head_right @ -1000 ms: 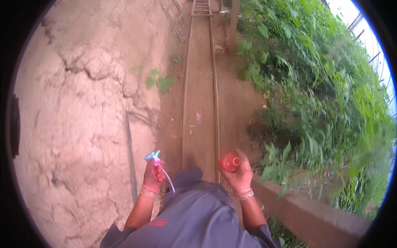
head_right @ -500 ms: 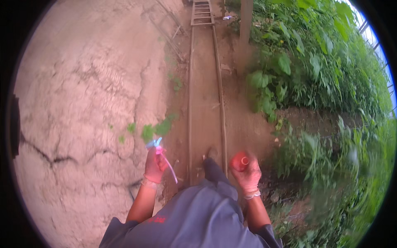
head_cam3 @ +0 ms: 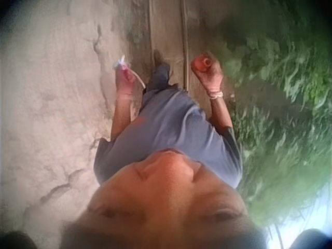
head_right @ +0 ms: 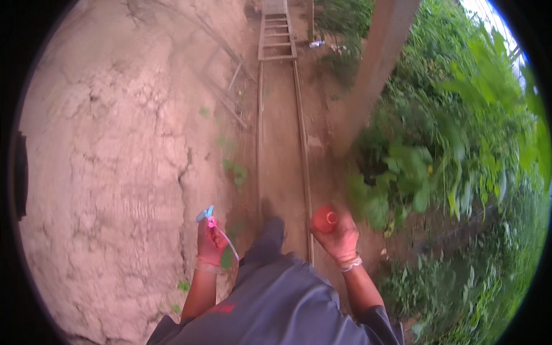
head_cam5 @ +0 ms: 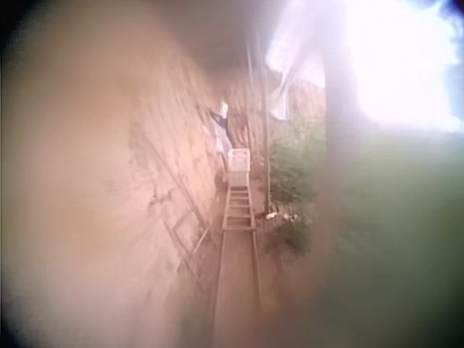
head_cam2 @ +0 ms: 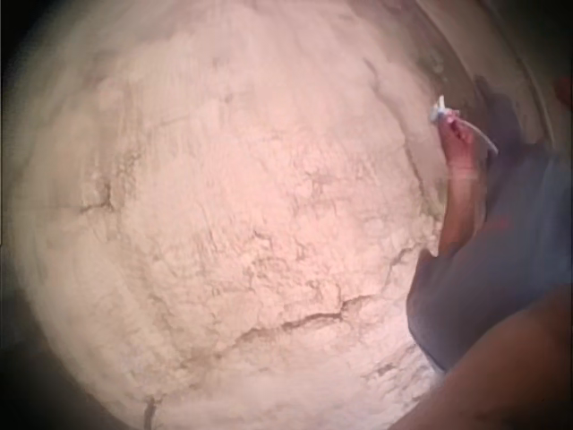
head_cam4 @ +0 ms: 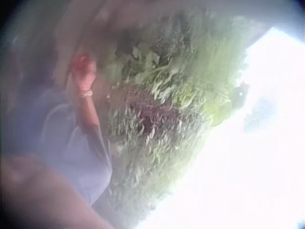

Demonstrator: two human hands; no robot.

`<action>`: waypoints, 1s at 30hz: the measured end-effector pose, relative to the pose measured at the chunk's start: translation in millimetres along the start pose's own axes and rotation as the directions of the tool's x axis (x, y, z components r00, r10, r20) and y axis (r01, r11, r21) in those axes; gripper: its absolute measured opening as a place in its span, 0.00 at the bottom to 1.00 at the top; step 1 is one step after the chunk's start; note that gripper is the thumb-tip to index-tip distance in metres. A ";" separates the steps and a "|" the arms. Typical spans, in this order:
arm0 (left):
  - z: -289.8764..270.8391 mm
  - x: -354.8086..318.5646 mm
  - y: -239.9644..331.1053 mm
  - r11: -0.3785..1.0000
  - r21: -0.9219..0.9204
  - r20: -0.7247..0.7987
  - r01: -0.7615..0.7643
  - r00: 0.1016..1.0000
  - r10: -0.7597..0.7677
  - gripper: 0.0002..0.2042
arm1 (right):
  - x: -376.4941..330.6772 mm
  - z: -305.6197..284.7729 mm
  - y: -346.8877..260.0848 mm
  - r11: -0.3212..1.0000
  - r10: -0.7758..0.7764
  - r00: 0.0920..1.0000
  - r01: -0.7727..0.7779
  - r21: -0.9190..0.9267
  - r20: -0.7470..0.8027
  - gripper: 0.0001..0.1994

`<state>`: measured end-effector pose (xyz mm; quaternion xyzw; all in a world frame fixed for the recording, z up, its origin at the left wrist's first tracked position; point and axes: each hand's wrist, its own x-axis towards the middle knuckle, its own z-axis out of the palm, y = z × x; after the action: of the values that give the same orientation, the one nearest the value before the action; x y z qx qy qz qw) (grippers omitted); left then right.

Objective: The person receives a red plastic bottle cap and places it into a white basket. They then use pliers and scissors to cut and trim a pink plastic tube attached to a small irrigation valve, repeatedly adjusting and inspecting the components. The person places the modified parts into the basket and continues handling the tools and components.

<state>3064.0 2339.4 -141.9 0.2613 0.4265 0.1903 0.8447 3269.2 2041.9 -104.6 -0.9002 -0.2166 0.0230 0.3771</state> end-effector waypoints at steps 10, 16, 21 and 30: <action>190.5 236.4 158.7 0.999 0.046 0.129 0.011 0.991 -0.017 0.18 | 300.0 65.4 -45.1 1.000 -0.013 0.998 0.014 0.018 -0.054 0.42; 309.1 379.8 219.9 1.000 -0.022 0.091 -0.009 0.996 0.011 0.13 | 489.7 122.6 -26.6 0.992 -0.112 0.991 0.115 0.044 -0.070 0.45; 371.8 486.7 258.2 0.998 -0.069 0.100 -0.003 0.995 0.010 0.15 | 661.8 167.2 -23.7 0.981 -0.193 0.980 0.193 0.004 -0.055 0.45; 481.6 656.4 337.5 0.989 -0.146 -0.104 -0.018 0.995 0.003 0.16 | 915.8 198.0 -54.6 0.961 -0.274 0.962 0.273 0.046 0.019 0.40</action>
<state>3795.7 2829.2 -105.3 0.1905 0.4533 0.2391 0.8373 4037.2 2581.3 -96.9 -0.8529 -0.3429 -0.0131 0.3933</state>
